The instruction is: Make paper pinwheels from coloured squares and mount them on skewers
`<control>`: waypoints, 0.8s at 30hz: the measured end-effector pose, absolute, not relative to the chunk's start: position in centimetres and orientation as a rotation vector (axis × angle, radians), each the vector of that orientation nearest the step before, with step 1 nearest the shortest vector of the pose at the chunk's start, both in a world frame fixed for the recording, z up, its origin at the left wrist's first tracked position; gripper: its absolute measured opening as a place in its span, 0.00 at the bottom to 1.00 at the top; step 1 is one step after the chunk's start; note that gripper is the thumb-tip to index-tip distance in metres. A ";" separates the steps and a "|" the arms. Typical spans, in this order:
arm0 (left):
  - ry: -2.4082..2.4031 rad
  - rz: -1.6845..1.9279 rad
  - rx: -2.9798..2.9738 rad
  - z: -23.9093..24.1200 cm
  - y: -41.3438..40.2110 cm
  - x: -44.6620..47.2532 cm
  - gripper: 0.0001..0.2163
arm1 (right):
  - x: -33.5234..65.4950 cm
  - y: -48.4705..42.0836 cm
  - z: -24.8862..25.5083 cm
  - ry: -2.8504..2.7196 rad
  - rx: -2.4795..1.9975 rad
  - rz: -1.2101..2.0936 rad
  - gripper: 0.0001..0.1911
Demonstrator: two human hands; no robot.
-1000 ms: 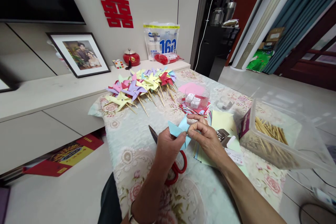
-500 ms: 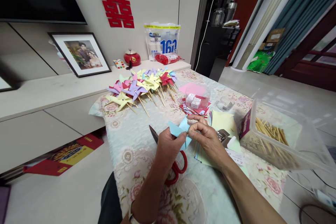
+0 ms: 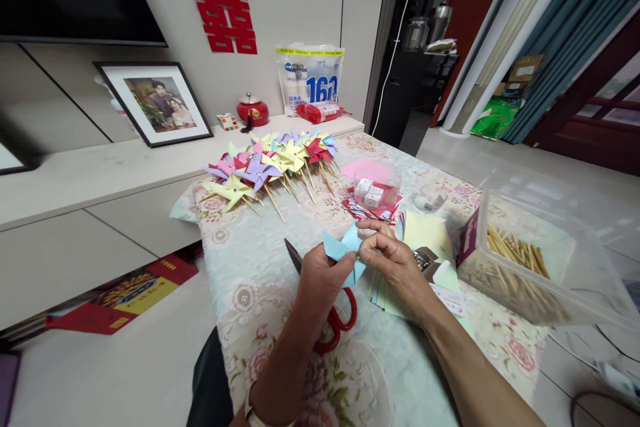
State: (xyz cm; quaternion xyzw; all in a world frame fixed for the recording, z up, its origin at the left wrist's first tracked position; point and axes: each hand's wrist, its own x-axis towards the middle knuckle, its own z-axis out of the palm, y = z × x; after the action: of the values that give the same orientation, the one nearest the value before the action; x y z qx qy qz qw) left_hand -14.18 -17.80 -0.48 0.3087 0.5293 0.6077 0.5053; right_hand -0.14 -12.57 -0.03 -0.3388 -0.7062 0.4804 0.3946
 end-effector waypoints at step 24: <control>1.314 1.449 0.760 -1.0 -17.6 -14.4 0.11 | -0.5 -12.5 -0.4 -1.617 -0.972 1.433 0.12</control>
State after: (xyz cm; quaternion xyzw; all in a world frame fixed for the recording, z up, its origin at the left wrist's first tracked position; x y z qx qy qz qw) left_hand -14.37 -17.61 -0.95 0.3140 0.5428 0.5986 0.4985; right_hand -0.45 -12.51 -0.44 -0.3801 -0.6323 0.5602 0.3766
